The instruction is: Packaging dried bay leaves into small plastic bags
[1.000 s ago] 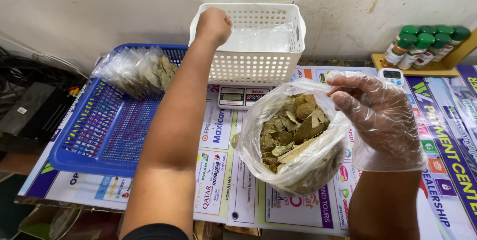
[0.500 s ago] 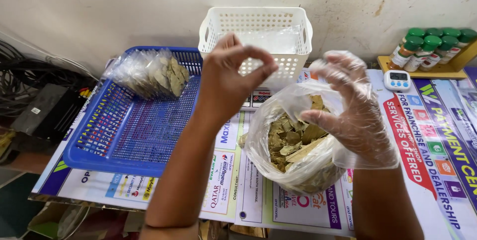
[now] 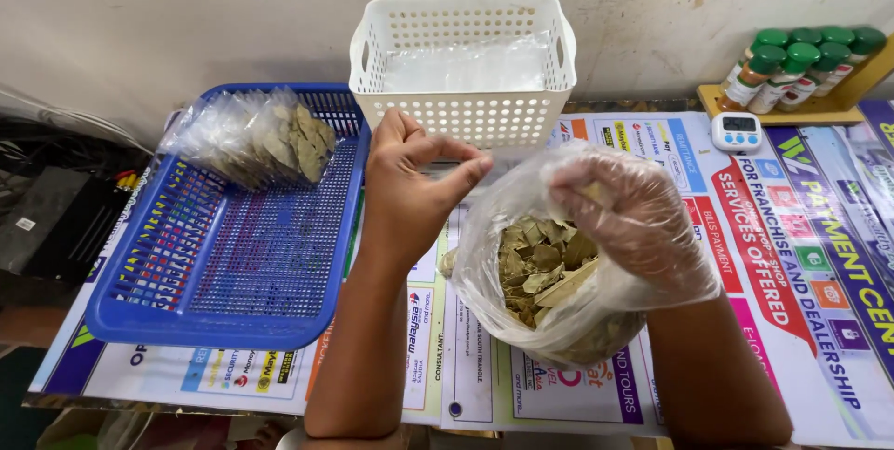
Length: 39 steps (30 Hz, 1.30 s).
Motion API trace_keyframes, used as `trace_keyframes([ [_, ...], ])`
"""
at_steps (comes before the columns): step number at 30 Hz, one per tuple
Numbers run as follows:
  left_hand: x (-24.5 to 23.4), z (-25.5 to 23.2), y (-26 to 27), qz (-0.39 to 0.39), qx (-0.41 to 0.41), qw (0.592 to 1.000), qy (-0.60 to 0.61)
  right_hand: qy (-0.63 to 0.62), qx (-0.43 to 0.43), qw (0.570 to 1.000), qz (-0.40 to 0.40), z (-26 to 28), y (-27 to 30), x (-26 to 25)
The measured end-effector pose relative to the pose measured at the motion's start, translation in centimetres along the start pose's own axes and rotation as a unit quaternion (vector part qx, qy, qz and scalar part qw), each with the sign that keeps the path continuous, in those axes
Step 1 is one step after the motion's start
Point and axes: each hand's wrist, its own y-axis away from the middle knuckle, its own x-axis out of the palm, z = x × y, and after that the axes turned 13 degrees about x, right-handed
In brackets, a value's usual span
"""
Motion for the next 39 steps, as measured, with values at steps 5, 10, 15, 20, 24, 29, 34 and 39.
trace_keyframes([
  [5, -1.1, -1.2, 0.3, 0.13, 0.015, 0.991, 0.001, 0.037, 0.07, 0.997, -0.012, 0.6, 0.0, -1.0],
  [10, -0.1, -1.0, 0.7, 0.192, -0.002, 0.978, 0.083, 0.005, 0.138, 0.99, 0.01, 3.1, 0.5, 0.1],
  [15, 0.0, -0.5, 0.6, 0.201, -0.007, 0.977, 0.072, 0.063, 0.106, 0.991, 0.046, 3.7, 0.5, 0.0],
  [20, 0.4, 0.1, 1.1, 0.177, -0.039, 0.976, 0.125, 0.031, 0.069, 0.997, 0.021, 1.4, 0.7, -0.1],
  [24, 0.1, -0.3, 0.8, 0.14, -0.061, 0.977, 0.15, 0.07, -0.011, 0.997, -0.014, 1.4, 0.6, -0.9],
  [29, 0.1, -1.0, 0.3, 0.17, -0.083, 0.979, 0.074, 0.106, -0.136, 0.983, -0.068, 1.1, 1.5, -0.8],
  [34, 0.7, -1.1, 0.7, 0.165, -0.078, 0.98, 0.078, 0.181, -0.127, 0.971, -0.092, 1.9, 1.5, 0.3],
  [39, -0.6, -2.5, 0.3, 0.242, -0.065, 0.912, 0.324, 0.179, -0.139, 0.971, -0.077, 2.0, 1.2, 0.3],
])
